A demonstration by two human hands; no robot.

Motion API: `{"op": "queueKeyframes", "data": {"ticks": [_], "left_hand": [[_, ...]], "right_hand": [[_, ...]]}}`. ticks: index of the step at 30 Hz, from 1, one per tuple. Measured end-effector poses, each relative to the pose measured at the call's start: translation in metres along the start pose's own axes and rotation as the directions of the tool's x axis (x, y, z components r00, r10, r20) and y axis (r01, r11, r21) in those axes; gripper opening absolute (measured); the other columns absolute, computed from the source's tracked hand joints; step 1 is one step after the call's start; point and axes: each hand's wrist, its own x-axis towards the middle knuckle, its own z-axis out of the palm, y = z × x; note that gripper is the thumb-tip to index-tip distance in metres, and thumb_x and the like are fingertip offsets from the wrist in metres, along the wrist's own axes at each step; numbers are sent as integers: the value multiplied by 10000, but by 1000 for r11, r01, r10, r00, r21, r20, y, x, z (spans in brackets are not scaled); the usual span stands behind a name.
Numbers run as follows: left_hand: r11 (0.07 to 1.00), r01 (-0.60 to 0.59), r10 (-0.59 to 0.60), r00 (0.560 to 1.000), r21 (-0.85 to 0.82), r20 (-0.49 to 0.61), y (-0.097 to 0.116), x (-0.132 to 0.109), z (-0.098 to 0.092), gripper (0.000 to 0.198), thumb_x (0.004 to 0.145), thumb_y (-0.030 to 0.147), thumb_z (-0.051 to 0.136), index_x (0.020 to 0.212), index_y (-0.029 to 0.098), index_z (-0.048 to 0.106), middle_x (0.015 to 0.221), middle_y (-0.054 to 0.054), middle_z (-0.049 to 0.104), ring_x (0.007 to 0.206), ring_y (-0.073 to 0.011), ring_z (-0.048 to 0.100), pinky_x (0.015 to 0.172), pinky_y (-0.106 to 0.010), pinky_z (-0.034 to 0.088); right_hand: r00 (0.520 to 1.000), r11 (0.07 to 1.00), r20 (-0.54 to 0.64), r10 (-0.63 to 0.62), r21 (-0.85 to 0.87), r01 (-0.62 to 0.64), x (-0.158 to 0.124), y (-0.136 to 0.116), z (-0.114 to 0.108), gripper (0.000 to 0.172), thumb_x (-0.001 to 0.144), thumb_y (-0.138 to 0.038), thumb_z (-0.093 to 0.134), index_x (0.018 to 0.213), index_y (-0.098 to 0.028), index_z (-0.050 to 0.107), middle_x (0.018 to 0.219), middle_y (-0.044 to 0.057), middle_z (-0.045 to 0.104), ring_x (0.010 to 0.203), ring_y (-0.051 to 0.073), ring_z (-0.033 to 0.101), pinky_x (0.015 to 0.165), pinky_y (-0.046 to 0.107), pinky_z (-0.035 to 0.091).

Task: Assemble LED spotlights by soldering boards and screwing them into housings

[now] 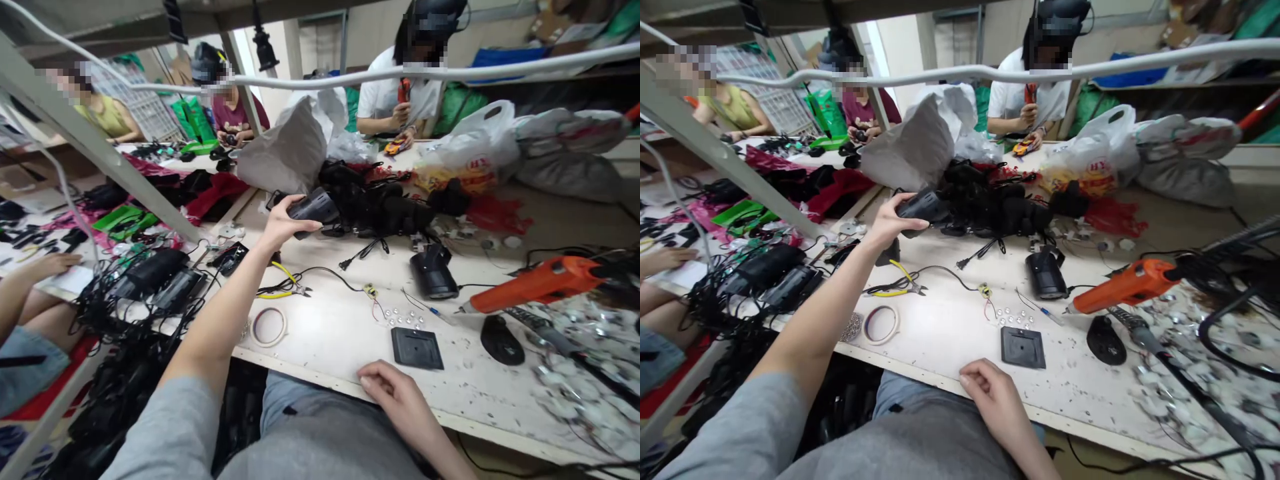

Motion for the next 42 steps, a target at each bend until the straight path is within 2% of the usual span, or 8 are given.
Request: {"op": "queueKeyframes", "data": {"ticks": [5, 11, 18, 23, 28, 33, 38, 42], "left_hand": [[999, -7, 2, 991, 37, 134, 33, -22, 2, 765, 416, 312, 918, 1144, 197, 715, 1039, -29, 706, 1011, -269, 644, 913, -350, 499], [982, 180, -167, 969, -58, 180, 12, -78, -5, 700, 417, 334, 898, 1086, 214, 734, 1030, -40, 726, 1018, -300, 647, 957, -401, 478], [886, 344, -323, 939, -311, 119, -17, -148, 1, 675, 409, 302, 879, 1065, 241, 732, 1055, -34, 737, 1026, -301, 655, 958, -399, 490], [859, 337, -334, 940, -386, 77, -19, -172, -14, 731, 369, 301, 898, 1079, 251, 729, 1108, -45, 738, 1103, -335, 646, 993, -411, 491], [902, 328, -316, 945, -283, 87, -21, -178, -37, 748, 419, 328, 910, 1137, 252, 712, 1140, -49, 728, 1124, -333, 642, 998, -408, 491], [881, 328, -319, 944, -342, 84, -24, -171, -29, 718, 413, 364, 910, 1093, 236, 721, 1070, -50, 732, 1096, -329, 646, 1000, -413, 489], [883, 282, -258, 959, -376, 114, -19, -170, -29, 803, 382, 381, 947, 1140, 254, 712, 1138, -53, 717, 1120, -323, 637, 996, -399, 489], [951, 211, -179, 971, -224, 157, -18, -169, -54, 846, 372, 347, 975, 1175, 258, 724, 1232, -74, 690, 1202, -341, 600, 1062, -408, 451]], "right_hand": [[989, 991, -79, -126, -63, 121, 21, -23, -15, 290, 815, -470, 579, 808, -222, 728, 795, 55, 722, 733, 191, 667, 718, 304, 554], [881, 958, -411, -235, -252, 138, 52, -27, -67, 329, 833, -505, 565, 863, -226, 736, 860, 70, 747, 745, 210, 681, 725, 338, 563], [827, 892, -491, -275, -451, 29, 167, -38, -93, 376, 873, -237, 512, 1210, -191, 672, 980, 101, 709, 845, 228, 675, 848, 384, 537], [857, 815, -427, -290, -579, -13, 227, -55, -83, 449, 819, -81, 528, 1230, -157, 694, 1026, 159, 624, 928, 282, 634, 869, 408, 496], [892, 705, -159, -422, -676, 213, 205, -53, -52, 434, 790, -16, 487, 1068, -207, 762, 1096, 124, 594, 1060, 266, 579, 929, 372, 487], [852, 612, 63, -519, -669, 422, 186, -42, -27, 477, 776, -13, 515, 1058, -299, 773, 1216, 77, 607, 1124, 241, 557, 929, 341, 506], [781, 628, -117, -613, -671, 393, 188, -60, -39, 423, 870, -60, 421, 1103, -206, 743, 1182, 141, 617, 1131, 266, 578, 984, 409, 493], [618, 586, -229, -752, -661, 469, 143, -84, -66, 328, 940, -179, 403, 1037, -203, 715, 1067, 127, 674, 1053, 264, 629, 949, 432, 497]]}}
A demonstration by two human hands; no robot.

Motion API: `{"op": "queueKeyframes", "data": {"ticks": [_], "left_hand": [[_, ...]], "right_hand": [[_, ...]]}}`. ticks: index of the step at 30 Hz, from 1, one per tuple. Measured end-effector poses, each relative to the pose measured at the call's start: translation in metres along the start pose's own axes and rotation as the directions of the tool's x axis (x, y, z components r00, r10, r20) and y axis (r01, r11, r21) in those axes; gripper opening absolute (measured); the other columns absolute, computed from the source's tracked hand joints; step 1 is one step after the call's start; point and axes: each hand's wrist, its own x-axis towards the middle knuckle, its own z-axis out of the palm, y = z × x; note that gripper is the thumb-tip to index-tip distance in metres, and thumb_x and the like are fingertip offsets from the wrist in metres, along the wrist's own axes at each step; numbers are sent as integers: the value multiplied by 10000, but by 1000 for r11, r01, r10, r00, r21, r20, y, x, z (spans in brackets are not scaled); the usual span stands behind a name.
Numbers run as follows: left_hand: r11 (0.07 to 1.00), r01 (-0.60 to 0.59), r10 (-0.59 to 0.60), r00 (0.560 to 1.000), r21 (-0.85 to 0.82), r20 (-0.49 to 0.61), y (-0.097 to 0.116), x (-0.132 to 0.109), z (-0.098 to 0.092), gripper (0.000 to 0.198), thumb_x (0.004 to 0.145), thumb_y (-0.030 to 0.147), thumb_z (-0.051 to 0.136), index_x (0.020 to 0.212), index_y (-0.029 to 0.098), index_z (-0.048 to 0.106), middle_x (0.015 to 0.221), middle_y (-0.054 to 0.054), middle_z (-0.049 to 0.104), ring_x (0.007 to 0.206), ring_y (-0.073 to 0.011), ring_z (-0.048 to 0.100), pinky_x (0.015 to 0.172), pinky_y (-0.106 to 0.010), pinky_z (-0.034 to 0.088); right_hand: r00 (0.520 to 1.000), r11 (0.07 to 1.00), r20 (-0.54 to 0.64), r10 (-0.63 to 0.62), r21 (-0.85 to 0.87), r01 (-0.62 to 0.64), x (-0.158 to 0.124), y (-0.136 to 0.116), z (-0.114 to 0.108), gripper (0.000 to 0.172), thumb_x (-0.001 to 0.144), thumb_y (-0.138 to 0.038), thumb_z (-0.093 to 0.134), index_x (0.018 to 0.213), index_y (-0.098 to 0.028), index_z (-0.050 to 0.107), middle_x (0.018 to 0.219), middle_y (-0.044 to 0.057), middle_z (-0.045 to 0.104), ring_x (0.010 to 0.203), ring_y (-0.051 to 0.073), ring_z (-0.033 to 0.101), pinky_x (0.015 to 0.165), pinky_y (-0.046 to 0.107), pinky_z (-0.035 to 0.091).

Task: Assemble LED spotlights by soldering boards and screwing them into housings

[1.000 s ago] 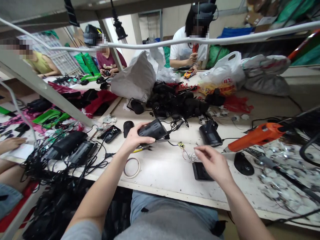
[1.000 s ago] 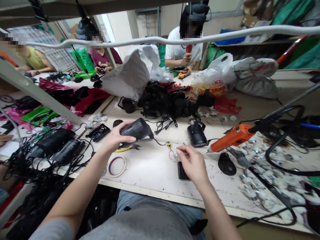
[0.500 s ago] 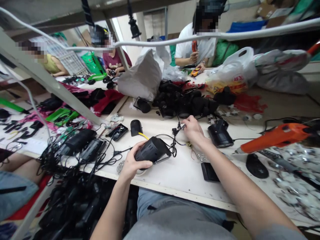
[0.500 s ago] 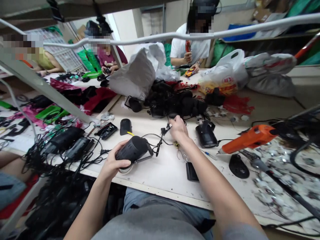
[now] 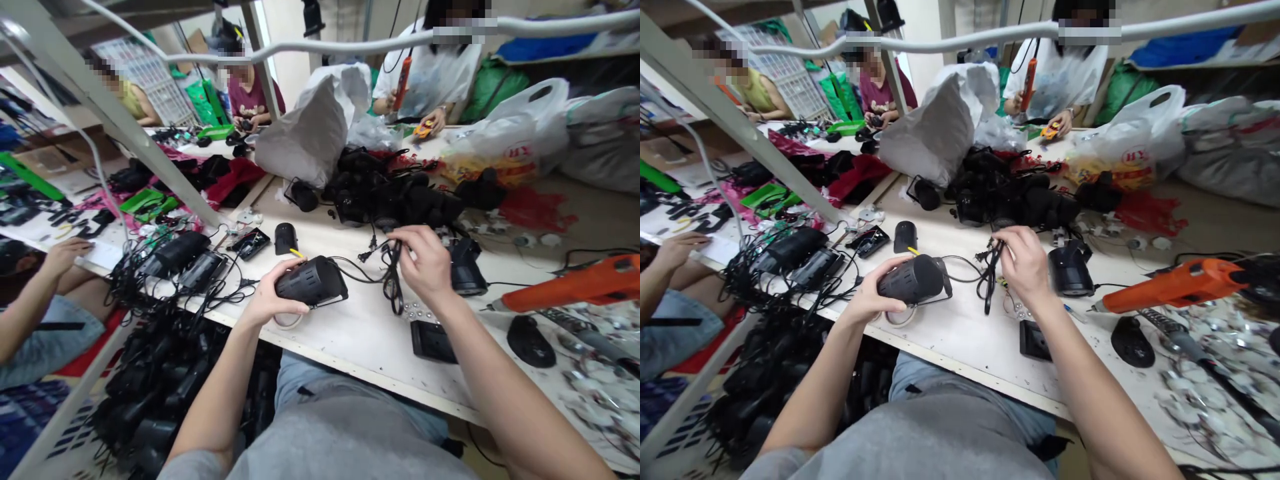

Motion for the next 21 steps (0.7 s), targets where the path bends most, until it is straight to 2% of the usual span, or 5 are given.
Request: {"op": "queueKeyframes", "data": {"ticks": [4, 7, 14, 19, 21], "left_hand": [[982, 79, -65, 994, -174, 84, 0, 10, -22, 966, 376, 438, 962, 1275, 236, 671, 1124, -100, 710, 1072, -334, 659, 962, -412, 505], [918, 121, -110, 993, -376, 52, -4, 25, -19, 963, 395, 471, 933, 1283, 242, 636, 1104, -90, 703, 986, -295, 680, 884, -382, 529], [825, 285, -252, 959, -489, 134, -31, 50, 62, 804, 467, 322, 888, 1211, 233, 596, 926, -6, 673, 783, -177, 650, 745, -307, 493], [744, 504, -438, 864, -438, 250, -42, 34, 119, 581, 416, 224, 884, 947, 164, 653, 798, -6, 678, 710, -153, 621, 686, -272, 439], [714, 527, -448, 850, -462, 276, -42, 25, 129, 590, 412, 210, 882, 955, 162, 657, 795, -12, 693, 722, -165, 635, 705, -285, 449]], "right_hand": [[949, 978, 248, -194, 122, 168, -44, -33, -62, 227, 911, -257, 486, 763, -240, 657, 689, 32, 657, 623, 179, 625, 594, 307, 483], [889, 960, 370, -269, 177, 217, -90, -52, -87, 180, 919, -267, 539, 778, -254, 651, 656, 9, 653, 534, 146, 597, 495, 271, 447], [786, 950, 560, -263, 8, 313, -199, -46, -63, 259, 873, -76, 495, 696, -245, 581, 643, 3, 630, 550, 153, 632, 496, 252, 460], [638, 999, 770, 10, -38, 29, -226, -45, -59, 223, 825, -92, 536, 750, -224, 699, 705, 26, 721, 598, 182, 689, 532, 259, 487], [674, 971, 725, 142, 28, -235, -215, -46, -64, 202, 907, -249, 541, 890, -234, 742, 825, 46, 757, 714, 202, 728, 633, 283, 553]]}}
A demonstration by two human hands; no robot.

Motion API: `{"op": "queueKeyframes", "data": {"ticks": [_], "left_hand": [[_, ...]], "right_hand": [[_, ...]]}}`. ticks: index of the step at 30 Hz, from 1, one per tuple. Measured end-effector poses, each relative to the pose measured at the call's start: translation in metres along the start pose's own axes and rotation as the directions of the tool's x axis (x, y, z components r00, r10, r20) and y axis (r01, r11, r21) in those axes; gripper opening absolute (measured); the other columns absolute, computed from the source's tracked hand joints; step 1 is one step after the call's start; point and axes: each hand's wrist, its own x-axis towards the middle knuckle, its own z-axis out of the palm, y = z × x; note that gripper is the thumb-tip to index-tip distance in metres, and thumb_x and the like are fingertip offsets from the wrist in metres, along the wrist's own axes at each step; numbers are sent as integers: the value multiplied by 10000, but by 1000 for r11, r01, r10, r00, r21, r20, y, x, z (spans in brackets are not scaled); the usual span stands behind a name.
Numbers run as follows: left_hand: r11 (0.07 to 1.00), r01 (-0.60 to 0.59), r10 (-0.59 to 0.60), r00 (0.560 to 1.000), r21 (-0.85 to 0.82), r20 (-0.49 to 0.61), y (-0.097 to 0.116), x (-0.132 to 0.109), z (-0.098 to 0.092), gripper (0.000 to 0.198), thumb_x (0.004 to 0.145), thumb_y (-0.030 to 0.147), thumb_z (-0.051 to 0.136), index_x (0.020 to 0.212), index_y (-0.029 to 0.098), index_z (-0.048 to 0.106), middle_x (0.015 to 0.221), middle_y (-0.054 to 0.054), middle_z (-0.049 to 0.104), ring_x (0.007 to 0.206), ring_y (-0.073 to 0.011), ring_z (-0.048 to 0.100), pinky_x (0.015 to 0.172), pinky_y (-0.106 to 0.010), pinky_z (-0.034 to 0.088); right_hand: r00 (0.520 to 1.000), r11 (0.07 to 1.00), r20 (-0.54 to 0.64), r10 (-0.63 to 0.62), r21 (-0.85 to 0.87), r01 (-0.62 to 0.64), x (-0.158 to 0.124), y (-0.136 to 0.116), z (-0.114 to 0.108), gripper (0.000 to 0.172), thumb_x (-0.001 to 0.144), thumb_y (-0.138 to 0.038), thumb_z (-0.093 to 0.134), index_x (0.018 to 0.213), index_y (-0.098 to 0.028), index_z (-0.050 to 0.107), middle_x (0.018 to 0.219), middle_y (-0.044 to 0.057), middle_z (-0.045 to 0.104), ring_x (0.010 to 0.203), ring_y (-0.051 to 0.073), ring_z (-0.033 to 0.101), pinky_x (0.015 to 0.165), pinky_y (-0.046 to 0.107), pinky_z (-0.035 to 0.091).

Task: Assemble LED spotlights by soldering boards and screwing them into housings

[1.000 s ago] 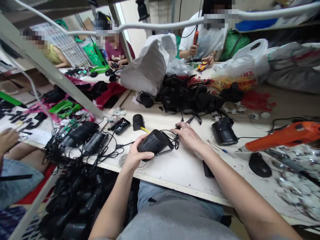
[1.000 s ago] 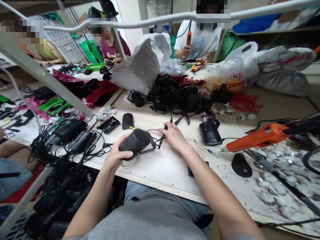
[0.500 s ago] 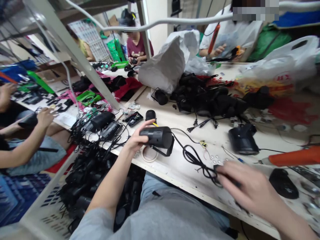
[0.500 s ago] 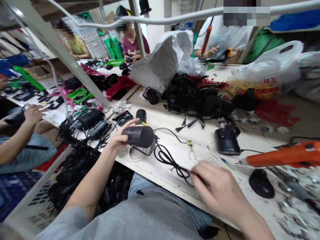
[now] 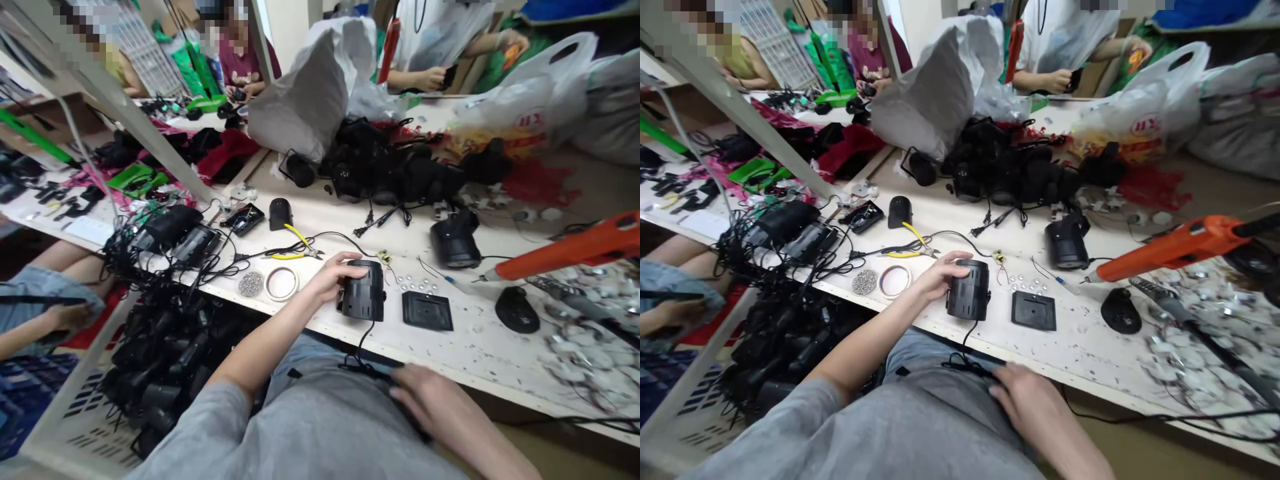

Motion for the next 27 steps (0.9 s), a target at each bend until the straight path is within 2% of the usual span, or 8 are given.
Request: {"op": "queueKeyframes", "data": {"ticks": [4, 6, 8, 12, 14, 19, 23, 27], "left_hand": [[999, -37, 37, 999, -26, 6, -4, -12, 7, 614, 440, 194, 874, 1019, 170, 673, 803, -14, 716, 731, -163, 650, 720, -281, 447], [997, -73, 73, 997, -11, -4, -3, -19, 8, 612, 451, 191, 874, 1032, 172, 682, 822, -20, 725, 758, -172, 659, 742, -285, 452], [993, -120, 120, 993, 4, -1, -1, -24, 9, 598, 442, 179, 880, 1010, 170, 694, 867, -32, 736, 817, -190, 670, 801, -306, 469], [977, -200, 202, 979, 69, -13, -1, -34, 12, 551, 402, 184, 914, 916, 159, 717, 866, -36, 739, 839, -193, 666, 870, -337, 492], [973, -197, 202, 979, 118, -30, -3, -37, 13, 567, 381, 198, 935, 904, 155, 720, 836, -34, 739, 818, -193, 667, 866, -347, 504], [922, -217, 238, 971, 322, -28, -10, -42, 9, 551, 448, 282, 939, 950, 164, 745, 919, -58, 745, 917, -239, 676, 915, -386, 507], [760, -319, 407, 913, 566, -31, -14, -43, -2, 445, 575, 377, 897, 974, 220, 779, 1015, -65, 705, 1072, -276, 619, 991, -412, 478], [753, -302, 367, 930, 584, 8, -17, -48, -11, 375, 671, 434, 833, 981, 231, 779, 1011, -68, 696, 1076, -276, 611, 990, -420, 479]], "right_hand": [[878, 827, -290, 379, 532, -181, 30, -5, -17, 573, 895, -682, 511, 1166, -212, 695, 981, 111, 759, 852, 248, 736, 799, 383, 604], [864, 652, -188, 468, 733, -193, 48, -8, -14, 766, 836, -803, 480, 1280, -198, 634, 929, 112, 755, 788, 255, 731, 783, 418, 610], [905, 468, -34, 424, 864, -187, 62, -12, -7, 868, 820, -847, 443, 1396, -206, 543, 953, 111, 755, 830, 267, 734, 804, 435, 603], [924, 231, 45, 379, 963, -141, 79, -24, 7, 775, 861, -819, 417, 1385, -254, 504, 1065, 98, 739, 995, 265, 710, 868, 423, 567], [915, 252, 15, 402, 960, -126, 84, -28, 11, 689, 838, -809, 487, 1231, -249, 567, 1061, 78, 717, 999, 257, 683, 832, 390, 561], [858, 483, -153, 490, 867, -121, 94, -26, 13, 584, 785, -803, 553, 886, -228, 559, 877, 15, 639, 856, 207, 598, 725, 307, 501], [843, 536, -174, 509, 830, -152, 91, -25, 10, 637, 721, -810, 606, 970, -225, 597, 865, 27, 659, 824, 219, 602, 738, 325, 495], [842, 524, -124, 526, 826, -206, 76, -28, 16, 652, 761, -763, 608, 1138, -232, 574, 760, 15, 644, 733, 226, 615, 679, 338, 513]]}}
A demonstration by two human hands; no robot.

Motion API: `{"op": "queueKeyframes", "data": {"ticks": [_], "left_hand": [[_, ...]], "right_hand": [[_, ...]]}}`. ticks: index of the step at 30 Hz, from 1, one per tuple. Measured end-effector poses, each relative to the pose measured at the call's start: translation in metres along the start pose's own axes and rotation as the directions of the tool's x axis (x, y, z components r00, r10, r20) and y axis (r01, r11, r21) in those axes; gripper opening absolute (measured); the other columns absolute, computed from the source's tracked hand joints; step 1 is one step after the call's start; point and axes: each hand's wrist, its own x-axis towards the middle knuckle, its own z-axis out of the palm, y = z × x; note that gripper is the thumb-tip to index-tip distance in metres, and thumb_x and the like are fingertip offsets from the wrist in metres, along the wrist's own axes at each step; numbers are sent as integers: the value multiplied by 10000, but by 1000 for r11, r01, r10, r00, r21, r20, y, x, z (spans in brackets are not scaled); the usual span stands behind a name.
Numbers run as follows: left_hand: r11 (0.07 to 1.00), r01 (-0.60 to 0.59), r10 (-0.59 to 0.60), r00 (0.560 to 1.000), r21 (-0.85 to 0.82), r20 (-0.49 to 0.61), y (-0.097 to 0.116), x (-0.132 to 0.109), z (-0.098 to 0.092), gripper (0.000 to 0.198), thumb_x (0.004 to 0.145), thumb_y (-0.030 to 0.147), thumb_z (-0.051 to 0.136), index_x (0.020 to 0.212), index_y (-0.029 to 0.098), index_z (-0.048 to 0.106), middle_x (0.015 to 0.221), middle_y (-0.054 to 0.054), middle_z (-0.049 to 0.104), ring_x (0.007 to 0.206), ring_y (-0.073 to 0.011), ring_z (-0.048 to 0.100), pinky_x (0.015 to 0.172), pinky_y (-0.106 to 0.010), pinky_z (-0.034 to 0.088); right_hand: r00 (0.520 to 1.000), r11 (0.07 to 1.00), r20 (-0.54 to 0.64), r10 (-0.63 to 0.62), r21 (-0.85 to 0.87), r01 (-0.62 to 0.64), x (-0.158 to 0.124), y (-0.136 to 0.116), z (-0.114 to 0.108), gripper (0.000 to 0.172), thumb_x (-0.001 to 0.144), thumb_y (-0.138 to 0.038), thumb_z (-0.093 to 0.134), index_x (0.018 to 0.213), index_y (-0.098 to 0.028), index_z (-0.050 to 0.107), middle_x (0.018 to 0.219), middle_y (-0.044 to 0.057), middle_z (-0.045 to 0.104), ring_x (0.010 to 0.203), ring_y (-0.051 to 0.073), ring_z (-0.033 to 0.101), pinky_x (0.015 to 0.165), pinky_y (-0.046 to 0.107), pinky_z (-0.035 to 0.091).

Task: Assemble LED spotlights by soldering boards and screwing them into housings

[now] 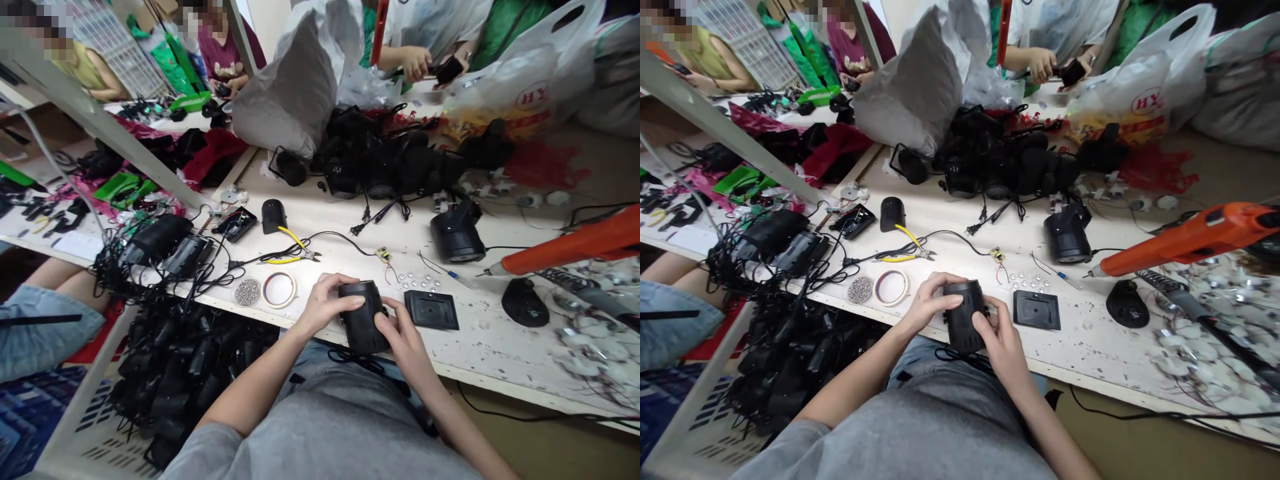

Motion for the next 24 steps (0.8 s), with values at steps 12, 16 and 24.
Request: {"op": "queueKeyframes", "data": {"ticks": [12, 16, 24], "left_hand": [[973, 72, -67, 997, -218, 33, -2, -25, 14, 862, 599, 737, 803, 1256, 212, 613, 1368, -134, 584, 1331, -364, 499, 1124, -464, 370], [916, 247, -188, 960, -316, 206, 11, -27, 5, 1162, 560, 676, 867, 1510, 246, 356, 1394, -139, 589, 1335, -361, 519, 1155, -486, 337], [891, 157, -156, 987, -426, 37, 18, -15, 10, 1207, 431, 512, 976, 1466, 269, 404, 1446, -159, 515, 1261, -329, 568, 1091, -436, 421]], "right_hand": [[990, 972, 35, -140, 195, 130, -16, 1, 10, 589, 738, -645, 734, 1104, -258, 484, 1054, 75, 695, 951, 236, 695, 801, 346, 582], [982, 963, -52, -180, 193, 187, -18, -4, 10, 642, 672, -603, 804, 1122, -260, 500, 1135, 103, 686, 1049, 262, 689, 895, 379, 577], [987, 969, -26, -157, 187, 159, -18, 0, 12, 820, 660, -609, 816, 1287, -255, 423, 1243, 148, 677, 1128, 293, 677, 935, 425, 564]]}}
